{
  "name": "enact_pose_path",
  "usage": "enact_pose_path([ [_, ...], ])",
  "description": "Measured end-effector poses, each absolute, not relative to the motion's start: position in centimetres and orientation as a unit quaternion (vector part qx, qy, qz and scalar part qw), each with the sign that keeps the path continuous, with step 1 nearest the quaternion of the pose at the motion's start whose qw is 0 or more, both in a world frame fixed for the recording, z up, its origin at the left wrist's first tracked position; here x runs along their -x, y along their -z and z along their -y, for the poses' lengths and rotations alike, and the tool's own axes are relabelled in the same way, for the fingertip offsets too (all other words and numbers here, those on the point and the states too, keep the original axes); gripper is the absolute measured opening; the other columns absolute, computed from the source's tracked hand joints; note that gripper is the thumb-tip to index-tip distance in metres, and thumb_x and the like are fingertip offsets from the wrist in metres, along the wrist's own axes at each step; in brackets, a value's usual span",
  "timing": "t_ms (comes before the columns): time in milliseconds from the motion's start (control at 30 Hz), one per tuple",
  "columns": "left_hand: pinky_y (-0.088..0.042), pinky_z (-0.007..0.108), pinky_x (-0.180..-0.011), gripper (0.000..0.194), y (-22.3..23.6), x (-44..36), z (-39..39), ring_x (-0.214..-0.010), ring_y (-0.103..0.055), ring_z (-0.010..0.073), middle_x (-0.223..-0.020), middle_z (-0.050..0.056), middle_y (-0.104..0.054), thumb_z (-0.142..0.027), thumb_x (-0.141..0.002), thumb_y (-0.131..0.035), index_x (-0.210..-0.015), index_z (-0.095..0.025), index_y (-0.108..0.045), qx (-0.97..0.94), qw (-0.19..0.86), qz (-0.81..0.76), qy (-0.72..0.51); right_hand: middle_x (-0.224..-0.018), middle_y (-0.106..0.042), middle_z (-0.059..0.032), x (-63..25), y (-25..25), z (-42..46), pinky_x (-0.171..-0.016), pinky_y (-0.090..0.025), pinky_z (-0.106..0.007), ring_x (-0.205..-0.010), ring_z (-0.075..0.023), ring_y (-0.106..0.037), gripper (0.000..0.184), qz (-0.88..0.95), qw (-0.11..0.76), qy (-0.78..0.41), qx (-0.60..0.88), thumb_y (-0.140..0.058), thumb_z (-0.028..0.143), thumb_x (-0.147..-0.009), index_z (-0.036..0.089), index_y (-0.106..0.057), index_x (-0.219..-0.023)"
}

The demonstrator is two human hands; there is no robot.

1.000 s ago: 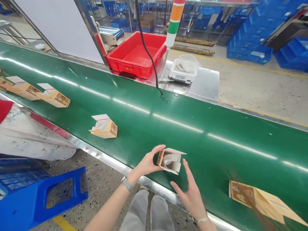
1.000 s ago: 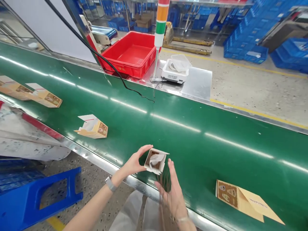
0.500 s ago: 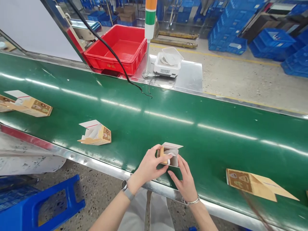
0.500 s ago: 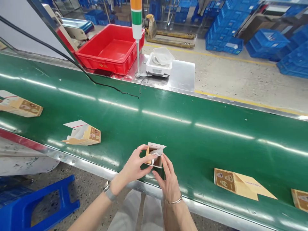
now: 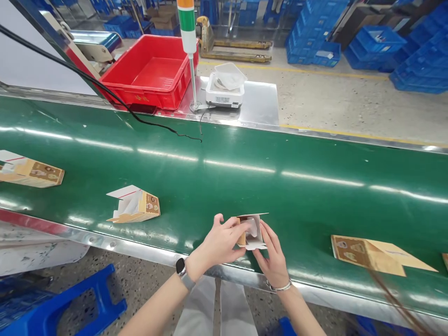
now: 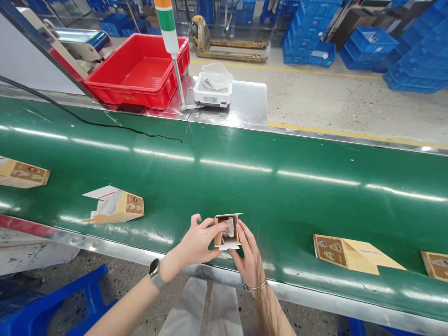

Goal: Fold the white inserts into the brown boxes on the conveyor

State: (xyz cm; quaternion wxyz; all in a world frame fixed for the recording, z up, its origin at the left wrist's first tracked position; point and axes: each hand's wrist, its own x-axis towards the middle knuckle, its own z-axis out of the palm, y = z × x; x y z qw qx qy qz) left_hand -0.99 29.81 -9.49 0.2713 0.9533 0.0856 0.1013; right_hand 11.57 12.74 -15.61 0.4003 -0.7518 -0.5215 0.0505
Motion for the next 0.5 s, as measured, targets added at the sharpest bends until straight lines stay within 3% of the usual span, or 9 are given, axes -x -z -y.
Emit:
enact_pose_path([
  [133, -0.037, 0.041, -0.090, 0.019, 7.8, -1.1, -30.3, -0.099, -0.064, 0.0262, -0.100, 0.008, -0.075, -0.031, -0.085, -0.066, -0.101, -0.020, -0.064, -0.965, 0.256, -0.033, -0.038, -0.149, -0.054, -0.0125, -11.9, 15.9, -11.7, -0.101, -0.058, -0.049, -0.131, -0.0300, -0.059, 0.069, 0.517, 0.384, -0.016, 0.765, -0.053, 0.028, -0.100, 0.030, -0.020, -0.161],
  [300, -0.039, 0.043, -0.090, 0.025, 6.8, -2.3, -29.9, -0.112, -0.061, 0.0281, -0.113, 0.012, -0.073, -0.038, -0.092, -0.063, -0.106, -0.017, -0.062, -0.980, 0.197, -0.016, 0.003, -0.143, -0.060, -0.0126, -12.5, 15.3, -11.6, -0.096, -0.060, -0.047, -0.125, -0.0289, -0.062, 0.071, 0.517, 0.412, -0.004, 0.750, -0.059, 0.023, -0.097, 0.032, -0.027, -0.159],
  [500, -0.041, 0.047, -0.098, 0.020, 7.4, -3.4, -29.3, -0.121, -0.060, 0.0271, -0.117, 0.008, -0.074, -0.038, -0.094, -0.061, -0.106, -0.022, -0.064, -0.976, 0.217, -0.010, -0.024, -0.148, -0.053, -0.0123, -15.1, 15.4, -12.0, -0.095, -0.059, -0.052, -0.129, -0.0318, -0.058, 0.047, 0.536, 0.420, 0.008, 0.732, -0.058, 0.034, -0.098, 0.035, -0.053, -0.145],
])
